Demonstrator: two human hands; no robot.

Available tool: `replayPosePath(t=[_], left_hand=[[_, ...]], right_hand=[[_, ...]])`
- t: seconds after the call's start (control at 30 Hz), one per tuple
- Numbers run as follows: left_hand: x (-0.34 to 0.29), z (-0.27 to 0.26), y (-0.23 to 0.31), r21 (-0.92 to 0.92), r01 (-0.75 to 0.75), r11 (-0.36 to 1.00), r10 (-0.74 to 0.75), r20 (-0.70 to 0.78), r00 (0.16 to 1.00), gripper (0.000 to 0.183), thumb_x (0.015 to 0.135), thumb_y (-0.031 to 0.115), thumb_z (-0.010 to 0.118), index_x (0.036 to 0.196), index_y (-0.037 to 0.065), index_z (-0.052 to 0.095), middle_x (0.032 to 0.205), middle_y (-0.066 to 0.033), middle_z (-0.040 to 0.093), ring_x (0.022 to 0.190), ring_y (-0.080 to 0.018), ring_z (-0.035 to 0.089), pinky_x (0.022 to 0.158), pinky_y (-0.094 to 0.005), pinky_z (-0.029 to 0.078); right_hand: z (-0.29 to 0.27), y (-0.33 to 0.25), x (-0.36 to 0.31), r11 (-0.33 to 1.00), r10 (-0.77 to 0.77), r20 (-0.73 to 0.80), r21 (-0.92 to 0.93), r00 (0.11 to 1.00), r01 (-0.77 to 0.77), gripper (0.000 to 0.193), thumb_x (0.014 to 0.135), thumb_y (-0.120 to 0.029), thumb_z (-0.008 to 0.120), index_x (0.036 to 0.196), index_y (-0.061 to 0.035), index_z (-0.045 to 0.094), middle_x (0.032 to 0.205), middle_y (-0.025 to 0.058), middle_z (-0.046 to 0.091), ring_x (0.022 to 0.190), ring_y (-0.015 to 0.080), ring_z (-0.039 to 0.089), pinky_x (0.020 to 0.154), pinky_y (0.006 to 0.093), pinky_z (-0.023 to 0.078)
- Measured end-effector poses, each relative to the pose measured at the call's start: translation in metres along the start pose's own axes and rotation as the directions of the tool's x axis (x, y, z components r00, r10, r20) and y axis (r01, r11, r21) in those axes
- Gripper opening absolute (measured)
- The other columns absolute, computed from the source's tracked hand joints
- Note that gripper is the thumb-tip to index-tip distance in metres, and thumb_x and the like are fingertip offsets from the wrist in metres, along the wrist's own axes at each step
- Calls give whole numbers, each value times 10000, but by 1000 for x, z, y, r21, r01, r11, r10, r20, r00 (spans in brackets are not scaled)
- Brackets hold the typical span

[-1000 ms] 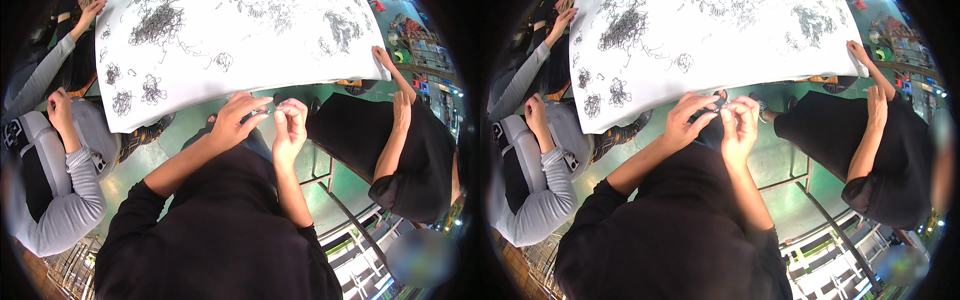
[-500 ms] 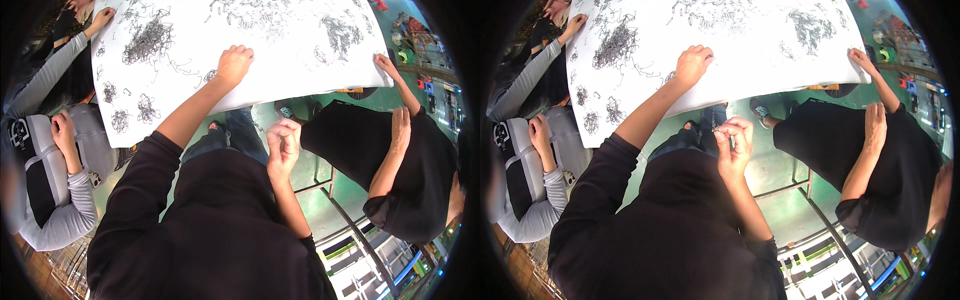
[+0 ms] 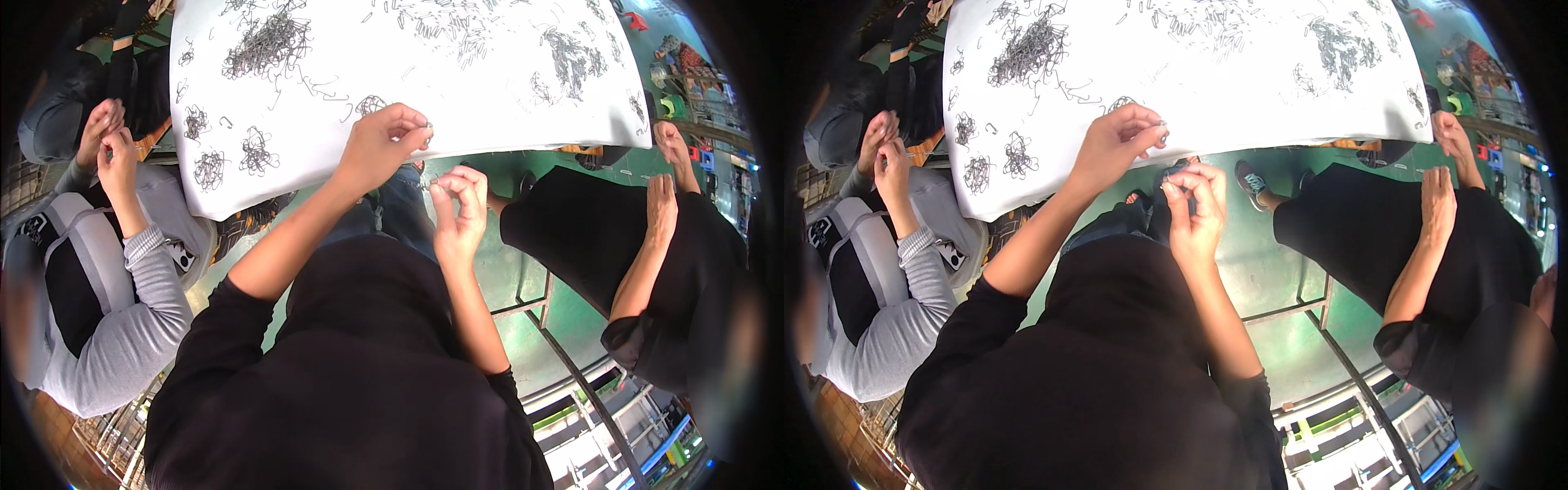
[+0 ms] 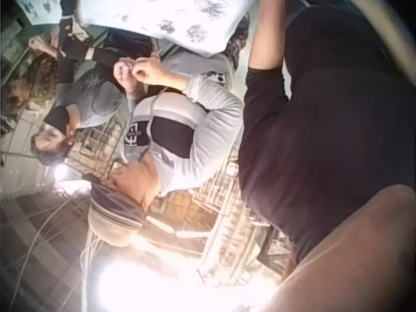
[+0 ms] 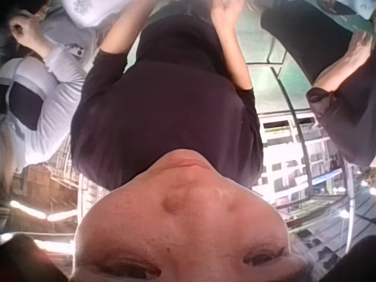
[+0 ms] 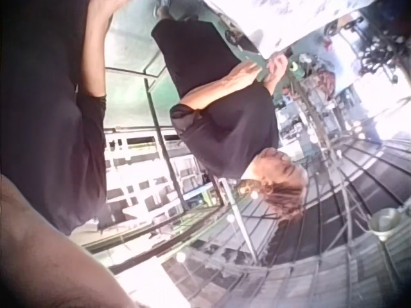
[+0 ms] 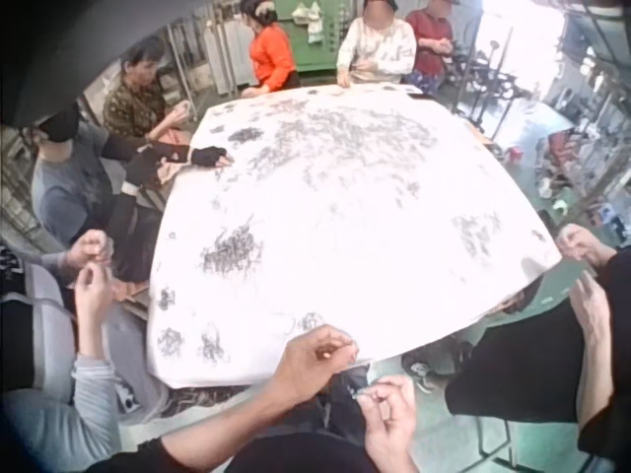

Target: The person repeatedly picks up small wire pieces from a large white sheet, separates them by hand, and places them back on the sheet. The task is performed alongside other workers in a shared workspace.

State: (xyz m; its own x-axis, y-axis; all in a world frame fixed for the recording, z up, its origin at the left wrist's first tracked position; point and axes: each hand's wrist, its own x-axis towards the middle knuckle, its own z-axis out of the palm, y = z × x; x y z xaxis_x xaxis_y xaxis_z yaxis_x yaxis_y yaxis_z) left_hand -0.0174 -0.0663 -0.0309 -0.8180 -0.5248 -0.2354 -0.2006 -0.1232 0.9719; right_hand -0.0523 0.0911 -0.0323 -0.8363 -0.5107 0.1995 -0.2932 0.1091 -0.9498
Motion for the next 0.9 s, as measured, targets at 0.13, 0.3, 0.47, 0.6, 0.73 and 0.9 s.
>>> replayPosePath(t=[0.13,0.3,0.47,0.6,0.73,0.9], left_hand=[[-34,-7,17,-48,1,999,-1,9,1000,149,844,126,665,940,15,640,793,-56,676,729,-88,625,623,-228,481],[-60,-12,22,-20,-23,1000,22,-38,999,157,825,131,677,937,23,654,820,-51,690,731,-99,632,640,-241,479],[-72,-19,19,131,-160,978,173,-95,980,130,810,113,683,920,46,669,825,-46,695,744,-123,637,637,-262,480],[-81,-24,11,202,-291,935,321,-140,937,105,803,86,689,903,55,679,826,-58,686,735,-153,617,627,-279,480],[-91,-30,1,227,-261,938,300,-158,941,124,799,30,680,921,49,681,887,-39,687,755,-134,592,643,-262,472],[-102,-27,-8,248,-219,944,272,-205,940,115,806,26,685,918,51,677,880,-28,688,767,-151,588,634,-267,472]], right_hand=[[9,-5,-3,1000,4,1,17,1000,-4,59,828,-56,669,878,-46,639,969,81,538,866,177,517,676,271,428],[18,-10,-9,1000,-10,24,21,1000,10,62,821,-53,674,873,-47,639,962,74,543,860,179,520,683,280,427],[26,-8,-13,1000,-3,74,-17,997,4,86,811,-56,687,887,-48,649,961,69,548,862,177,526,706,282,428],[26,-3,-9,1000,2,217,27,976,-8,102,812,-61,686,909,-48,658,982,75,556,890,175,533,728,277,434],[22,9,27,992,122,328,-19,937,-123,96,842,-89,659,922,-37,654,944,74,614,853,156,566,729,281,450],[91,43,92,920,-76,519,-293,851,261,76,828,-129,649,828,-56,673,845,97,635,780,235,628,706,364,475]])
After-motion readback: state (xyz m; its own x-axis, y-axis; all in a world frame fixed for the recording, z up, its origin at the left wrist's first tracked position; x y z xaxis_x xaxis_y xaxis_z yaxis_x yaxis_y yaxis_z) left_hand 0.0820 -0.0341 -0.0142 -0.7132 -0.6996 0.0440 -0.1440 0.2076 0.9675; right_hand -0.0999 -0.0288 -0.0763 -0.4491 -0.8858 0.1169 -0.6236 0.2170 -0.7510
